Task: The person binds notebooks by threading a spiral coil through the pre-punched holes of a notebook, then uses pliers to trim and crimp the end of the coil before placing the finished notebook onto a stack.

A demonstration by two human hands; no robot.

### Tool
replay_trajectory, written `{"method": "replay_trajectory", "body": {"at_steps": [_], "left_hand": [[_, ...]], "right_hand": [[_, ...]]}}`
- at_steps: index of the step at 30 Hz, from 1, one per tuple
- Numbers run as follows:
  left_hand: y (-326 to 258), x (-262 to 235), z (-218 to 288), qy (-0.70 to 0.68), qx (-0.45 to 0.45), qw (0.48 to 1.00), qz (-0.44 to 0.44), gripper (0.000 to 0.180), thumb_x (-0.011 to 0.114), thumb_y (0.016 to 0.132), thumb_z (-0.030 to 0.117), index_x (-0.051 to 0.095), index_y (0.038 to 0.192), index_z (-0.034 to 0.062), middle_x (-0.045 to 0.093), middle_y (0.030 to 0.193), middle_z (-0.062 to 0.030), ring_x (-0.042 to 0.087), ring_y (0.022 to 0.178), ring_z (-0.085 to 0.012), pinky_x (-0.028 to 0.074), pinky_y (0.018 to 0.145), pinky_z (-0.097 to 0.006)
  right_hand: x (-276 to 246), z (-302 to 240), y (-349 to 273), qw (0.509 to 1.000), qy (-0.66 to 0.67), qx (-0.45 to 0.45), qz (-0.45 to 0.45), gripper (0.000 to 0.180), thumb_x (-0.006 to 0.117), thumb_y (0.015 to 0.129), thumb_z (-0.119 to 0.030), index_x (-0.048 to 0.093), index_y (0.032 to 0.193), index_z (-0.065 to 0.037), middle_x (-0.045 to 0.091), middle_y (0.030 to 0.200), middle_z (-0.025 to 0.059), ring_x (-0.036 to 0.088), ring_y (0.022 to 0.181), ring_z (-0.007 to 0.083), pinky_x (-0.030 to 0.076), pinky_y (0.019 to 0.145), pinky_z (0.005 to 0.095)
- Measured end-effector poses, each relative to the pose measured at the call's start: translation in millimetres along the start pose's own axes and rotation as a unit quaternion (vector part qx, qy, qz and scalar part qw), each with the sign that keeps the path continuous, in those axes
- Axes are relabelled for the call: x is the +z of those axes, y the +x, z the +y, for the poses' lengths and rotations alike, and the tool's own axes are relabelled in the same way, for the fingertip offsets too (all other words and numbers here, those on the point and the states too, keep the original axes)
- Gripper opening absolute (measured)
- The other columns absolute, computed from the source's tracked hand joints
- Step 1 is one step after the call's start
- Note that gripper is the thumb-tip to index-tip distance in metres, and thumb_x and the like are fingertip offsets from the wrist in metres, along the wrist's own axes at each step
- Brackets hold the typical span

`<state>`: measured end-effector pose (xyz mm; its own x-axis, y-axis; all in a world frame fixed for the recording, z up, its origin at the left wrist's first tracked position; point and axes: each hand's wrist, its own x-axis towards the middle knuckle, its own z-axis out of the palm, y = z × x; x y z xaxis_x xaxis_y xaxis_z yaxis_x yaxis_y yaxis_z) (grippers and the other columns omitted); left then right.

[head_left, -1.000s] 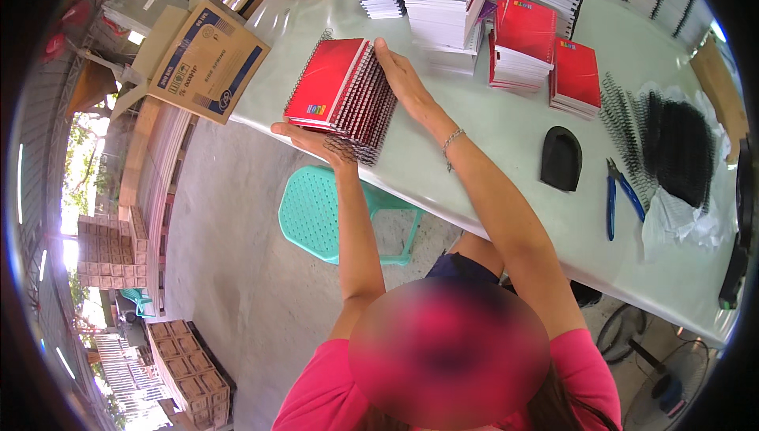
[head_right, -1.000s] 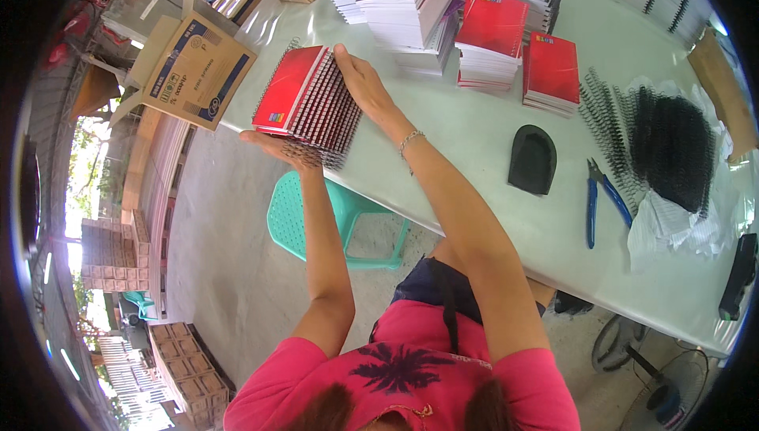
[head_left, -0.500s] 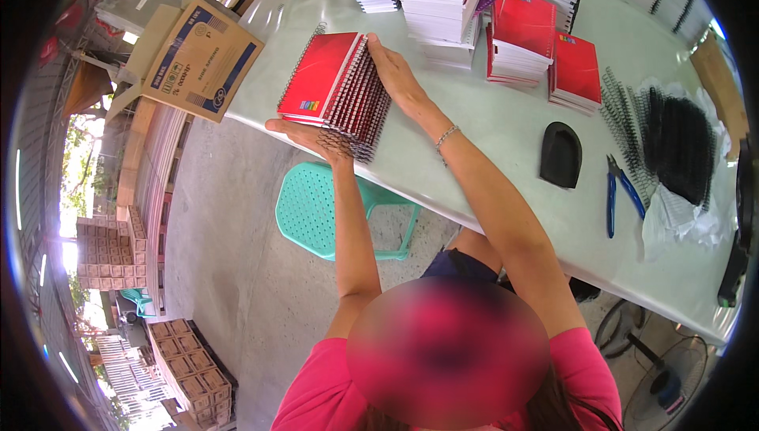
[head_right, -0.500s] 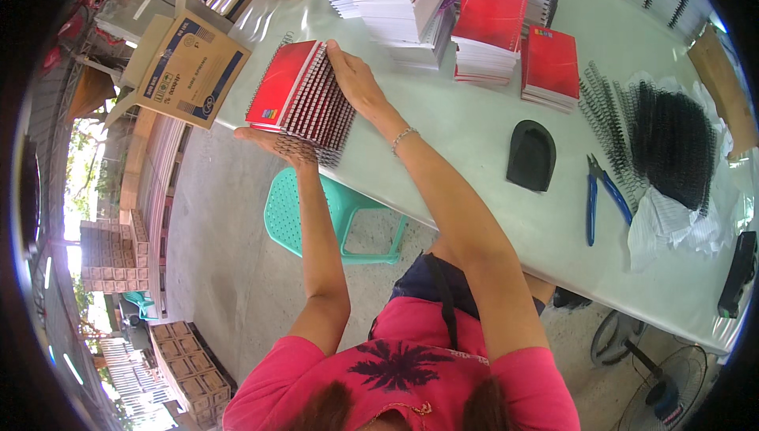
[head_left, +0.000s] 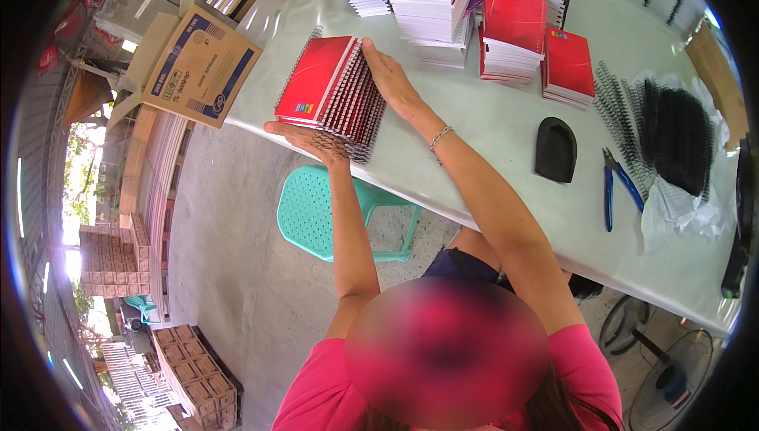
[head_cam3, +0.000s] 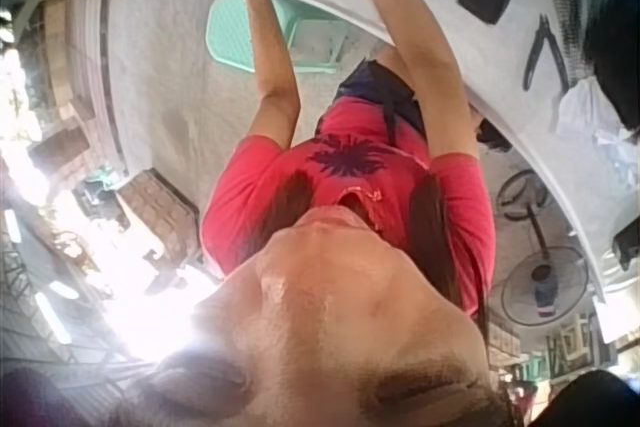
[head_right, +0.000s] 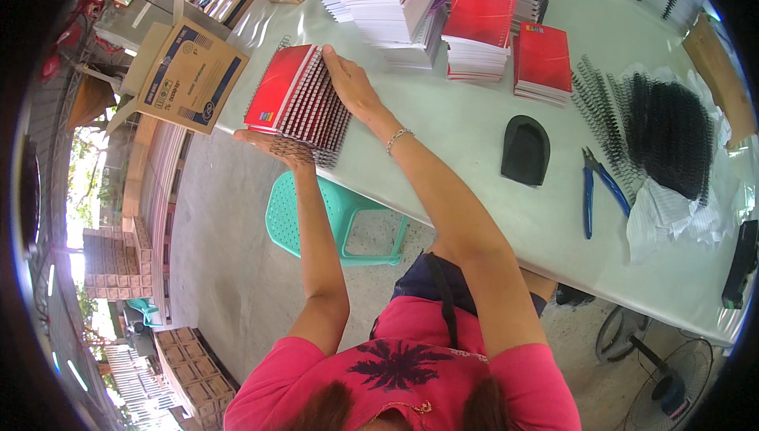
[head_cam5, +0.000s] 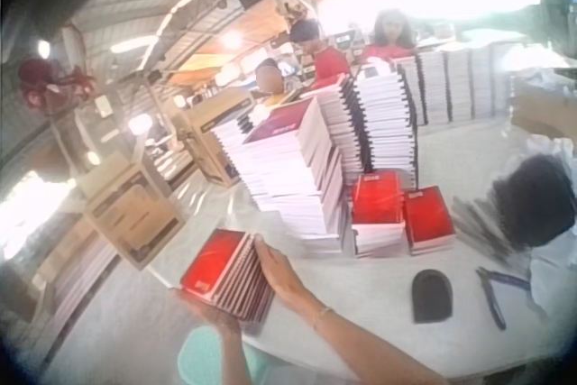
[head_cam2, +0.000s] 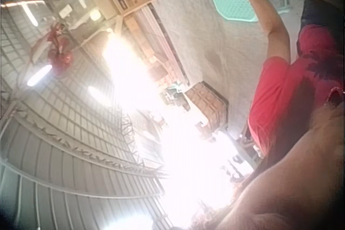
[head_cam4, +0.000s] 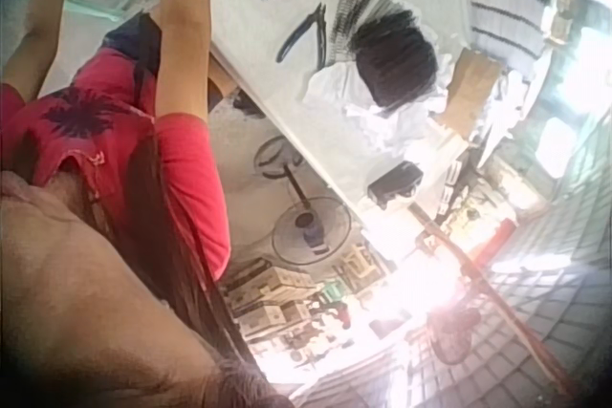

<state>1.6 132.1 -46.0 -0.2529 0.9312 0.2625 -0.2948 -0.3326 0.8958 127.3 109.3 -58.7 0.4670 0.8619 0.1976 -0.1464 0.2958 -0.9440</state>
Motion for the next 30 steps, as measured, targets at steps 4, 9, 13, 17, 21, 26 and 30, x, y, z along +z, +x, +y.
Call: {"method": "replay_trajectory", "body": {"at_steps": [4,9,13,17,21,26,30], "left_hand": [[-5,5,2,-0.031,-0.020,0.999,0.015,0.102,0.014,0.091,0.080,0.044,0.131,-0.0086,0.048,0.132,-0.0239,0.051,0.117,-0.0337,0.041,0.107,-0.052],[0,1,1,-0.032,-0.004,0.999,0.001,0.101,0.015,0.092,0.080,0.042,0.134,-0.0076,0.046,0.135,-0.0234,0.049,0.121,-0.0338,0.041,0.108,-0.051],[1,1,-1,-0.061,-0.034,0.998,0.003,0.099,0.017,0.093,0.079,0.044,0.134,-0.0065,0.047,0.134,-0.0224,0.050,0.120,-0.0331,0.041,0.107,-0.051],[2,-1,-2,-0.048,-0.017,0.999,0.005,0.097,0.017,0.093,0.078,0.047,0.129,-0.0070,0.052,0.128,-0.0217,0.052,0.114,-0.0322,0.042,0.105,-0.050],[-3,7,0,-0.059,-0.031,0.997,0.025,0.096,0.019,0.094,0.078,0.052,0.122,-0.0074,0.056,0.120,-0.0209,0.055,0.107,-0.0306,0.043,0.102,-0.048],[2,1,-3,-0.036,-0.016,0.999,0.024,0.094,0.019,0.094,0.077,0.053,0.117,-0.0075,0.058,0.117,-0.0203,0.055,0.103,-0.0299,0.045,0.098,-0.047],[3,-4,-4,-0.047,-0.021,0.999,-0.004,0.095,0.025,0.094,0.076,0.045,0.128,-0.0097,0.054,0.127,-0.0237,0.058,0.110,-0.0330,0.050,0.100,-0.047]], "right_hand": [[-2,5,-1,1.000,0.011,-0.003,-0.004,0.077,0.032,0.101,-0.063,0.056,0.133,0.004,0.059,0.133,0.0207,0.052,0.125,0.0276,0.035,0.109,0.0360],[-18,2,2,0.982,0.105,-0.070,-0.138,0.087,0.045,0.095,-0.067,0.034,0.150,-0.001,0.041,0.149,0.0229,0.035,0.142,0.0278,0.027,0.116,0.0378],[-48,3,-3,0.975,-0.021,0.055,-0.215,0.135,0.084,0.065,-0.062,0.002,0.157,-0.005,0.023,0.156,0.0308,0.022,0.148,0.0366,0.018,0.121,0.0413],[-40,2,-10,0.965,-0.100,0.000,-0.241,0.136,0.090,0.062,-0.045,0.001,0.158,-0.008,0.017,0.159,0.0256,0.014,0.150,0.0339,0.014,0.122,0.0413],[-40,5,-9,0.969,-0.105,-0.011,-0.226,0.140,0.093,0.058,-0.039,0.000,0.158,-0.008,0.017,0.160,0.0236,0.014,0.151,0.0328,0.013,0.122,0.0416],[-36,2,-10,0.968,-0.098,-0.007,-0.232,0.141,0.094,0.056,-0.040,0.001,0.157,-0.006,0.017,0.160,0.0236,0.013,0.151,0.0328,0.014,0.123,0.0417],[-35,2,-11,0.968,-0.094,-0.011,-0.232,0.144,0.094,0.054,-0.042,0.000,0.156,-0.003,0.019,0.159,0.0249,0.015,0.150,0.0348,0.014,0.123,0.0424]]}}
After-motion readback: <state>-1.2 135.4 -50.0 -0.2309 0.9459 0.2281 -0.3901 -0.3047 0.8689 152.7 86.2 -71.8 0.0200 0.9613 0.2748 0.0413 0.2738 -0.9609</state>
